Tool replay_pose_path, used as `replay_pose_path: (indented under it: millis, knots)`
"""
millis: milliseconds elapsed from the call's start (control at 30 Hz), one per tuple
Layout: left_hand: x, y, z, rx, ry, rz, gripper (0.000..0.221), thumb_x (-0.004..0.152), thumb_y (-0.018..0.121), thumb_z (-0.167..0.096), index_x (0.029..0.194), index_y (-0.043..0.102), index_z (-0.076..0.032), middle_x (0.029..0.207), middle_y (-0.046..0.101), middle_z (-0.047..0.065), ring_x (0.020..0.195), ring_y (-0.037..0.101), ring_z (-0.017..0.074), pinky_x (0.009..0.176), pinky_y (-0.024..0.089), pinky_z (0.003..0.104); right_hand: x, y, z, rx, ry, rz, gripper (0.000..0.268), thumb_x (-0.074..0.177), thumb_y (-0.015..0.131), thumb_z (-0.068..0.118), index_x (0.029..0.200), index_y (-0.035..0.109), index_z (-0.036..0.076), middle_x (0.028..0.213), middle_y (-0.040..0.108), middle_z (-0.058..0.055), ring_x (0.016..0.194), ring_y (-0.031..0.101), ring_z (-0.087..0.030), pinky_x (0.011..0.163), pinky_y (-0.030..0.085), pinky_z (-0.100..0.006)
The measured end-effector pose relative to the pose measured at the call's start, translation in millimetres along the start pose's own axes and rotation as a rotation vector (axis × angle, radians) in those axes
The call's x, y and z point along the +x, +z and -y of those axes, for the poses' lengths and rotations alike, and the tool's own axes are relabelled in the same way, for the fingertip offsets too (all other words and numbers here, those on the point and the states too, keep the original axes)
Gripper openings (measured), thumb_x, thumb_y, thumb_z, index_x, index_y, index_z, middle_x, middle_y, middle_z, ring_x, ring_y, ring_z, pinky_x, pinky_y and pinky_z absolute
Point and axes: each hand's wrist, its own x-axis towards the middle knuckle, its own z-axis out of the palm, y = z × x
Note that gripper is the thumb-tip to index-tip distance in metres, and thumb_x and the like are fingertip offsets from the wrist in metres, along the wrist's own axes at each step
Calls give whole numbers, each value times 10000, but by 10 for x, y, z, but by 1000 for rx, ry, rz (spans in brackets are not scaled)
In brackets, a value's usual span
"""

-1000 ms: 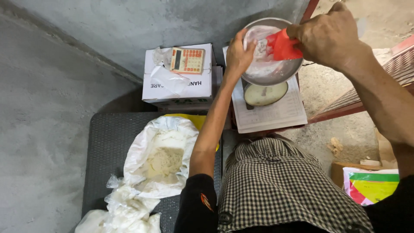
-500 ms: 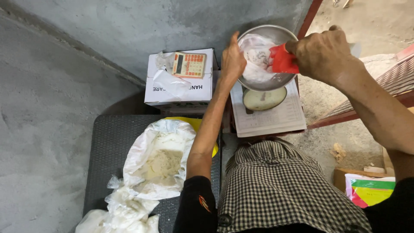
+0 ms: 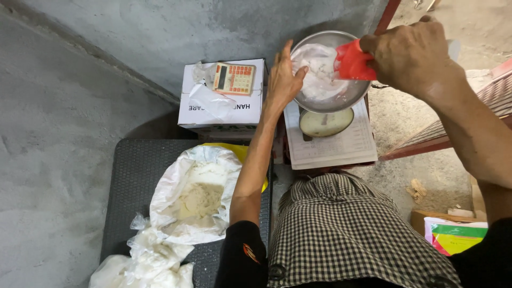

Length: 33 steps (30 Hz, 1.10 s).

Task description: Measuring out white powder using a red scoop into plastic bags and weighing them on a scale for processing.

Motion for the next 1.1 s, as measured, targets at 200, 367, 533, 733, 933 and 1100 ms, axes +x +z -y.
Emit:
replay_pose_path:
  millis: [200, 367, 533, 733, 933, 1100]
  knots:
    - [-229, 184, 261, -16, 104, -77, 744, 884, 792, -105, 1494, 383, 13, 1424, 545, 331, 1298, 584, 462, 1088, 477, 459, 148, 193, -12, -138, -92, 35, 196, 1046, 572, 376, 1100, 753, 326, 564, 652, -17, 477, 622, -147, 844, 549, -421]
    - [-313, 72, 11, -134, -59, 16, 731, 854, 708, -29, 1521, 409, -64, 1359, 634, 273, 1252, 644, 405, 1058, 507, 435, 177, 448, -135, -75, -171, -155, 173, 1084, 597, 373, 1180, 738, 346, 726, 709, 4, 565, 637, -146, 862, 541, -394]
    - [-368, 53, -126, -218, -241, 120, 796, 805, 657, -12, 1544, 385, -124, 1182, 682, 194, 1012, 729, 324, 922, 569, 400, 191, 450, -179, -195, -117, -121, 168, 1054, 630, 339, 1171, 747, 366, 677, 713, 5, 556, 643, -138, 892, 537, -405]
    - [-386, 190, -87, -90, -137, 130, 847, 792, 716, -72, 1543, 325, -74, 1108, 676, 163, 961, 713, 296, 867, 566, 408, -31, 139, -218, -117, -135, -383, 274, 893, 709, 337, 1163, 753, 345, 802, 752, 37, 653, 702, -118, 915, 537, -456]
    - [-175, 424, 35, 167, -129, -131, 709, 892, 790, -220, 1479, 428, -51, 1077, 686, 183, 975, 700, 367, 824, 550, 454, -79, 289, -182, 93, -286, -383, 208, 963, 725, 344, 1153, 738, 261, 917, 767, 17, 745, 701, -156, 862, 524, -414]
    - [-136, 575, 362, -377, -361, -255, 472, 909, 676, -59, 1377, 611, -73, 931, 739, 90, 851, 723, 212, 781, 602, 335, -100, 84, -280, 19, -141, -52, 325, 987, 708, 394, 1303, 721, 318, 737, 739, -34, 492, 620, -195, 574, 525, -358]
